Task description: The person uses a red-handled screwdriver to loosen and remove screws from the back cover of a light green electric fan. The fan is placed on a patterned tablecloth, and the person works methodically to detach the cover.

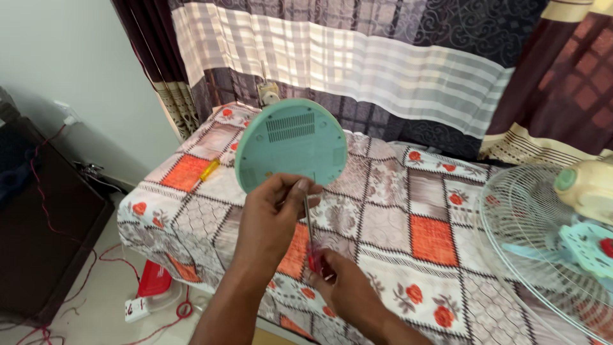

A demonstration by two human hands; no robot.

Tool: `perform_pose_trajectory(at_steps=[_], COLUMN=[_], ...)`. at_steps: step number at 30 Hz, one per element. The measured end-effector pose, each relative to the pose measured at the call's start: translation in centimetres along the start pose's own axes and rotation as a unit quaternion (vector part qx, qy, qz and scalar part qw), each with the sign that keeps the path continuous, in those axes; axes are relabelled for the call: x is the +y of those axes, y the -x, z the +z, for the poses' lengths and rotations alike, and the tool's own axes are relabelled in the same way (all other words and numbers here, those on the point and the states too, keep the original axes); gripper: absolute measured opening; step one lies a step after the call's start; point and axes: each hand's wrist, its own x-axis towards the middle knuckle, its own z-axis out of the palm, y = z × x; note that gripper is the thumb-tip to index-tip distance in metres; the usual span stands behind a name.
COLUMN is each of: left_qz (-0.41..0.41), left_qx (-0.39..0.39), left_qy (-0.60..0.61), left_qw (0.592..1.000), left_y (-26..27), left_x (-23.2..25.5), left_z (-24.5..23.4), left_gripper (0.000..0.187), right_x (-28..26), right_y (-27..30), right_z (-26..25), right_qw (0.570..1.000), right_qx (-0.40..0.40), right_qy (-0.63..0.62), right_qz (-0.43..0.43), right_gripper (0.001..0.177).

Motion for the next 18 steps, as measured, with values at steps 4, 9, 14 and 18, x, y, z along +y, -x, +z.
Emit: perform_pose_trajectory(at_steps=[4, 9, 14, 18], left_qz=[-0.038, -0.029, -0.022, 0.115], left_qx=[0.012, 0.087, 0.192, 0.233], left_qy=[0.011, 0.004, 0.137, 0.058], left_qw=[0.999, 0.996, 0.972, 0.964], left_y=[-1.5, -3.0, -6.0, -11.1], left_x=[0.3, -0.6, -2.1, -1.9], left_z=[-3.0, -7.2, -10.5, -17.9], left_gripper=[0.02, 0.019, 0.022, 0.02], right_x=[-1.4, -3.1, -2.1, 2.3], right_y=[-0.8, -1.7, -3.4, -2.4], right_z=[1.6, 2.3, 3.8, 2.7], right_qw=[0.997, 0.992, 0.957, 0.95], right_qx=[0.002, 0.106, 0.189, 0.265], right_qy=[-0.082, 0.036, 0.22, 0.162], right_qz=[-0.007, -0.052, 0.013, -0.016], right_gripper=[0.04, 0.045, 0.034, 0.032])
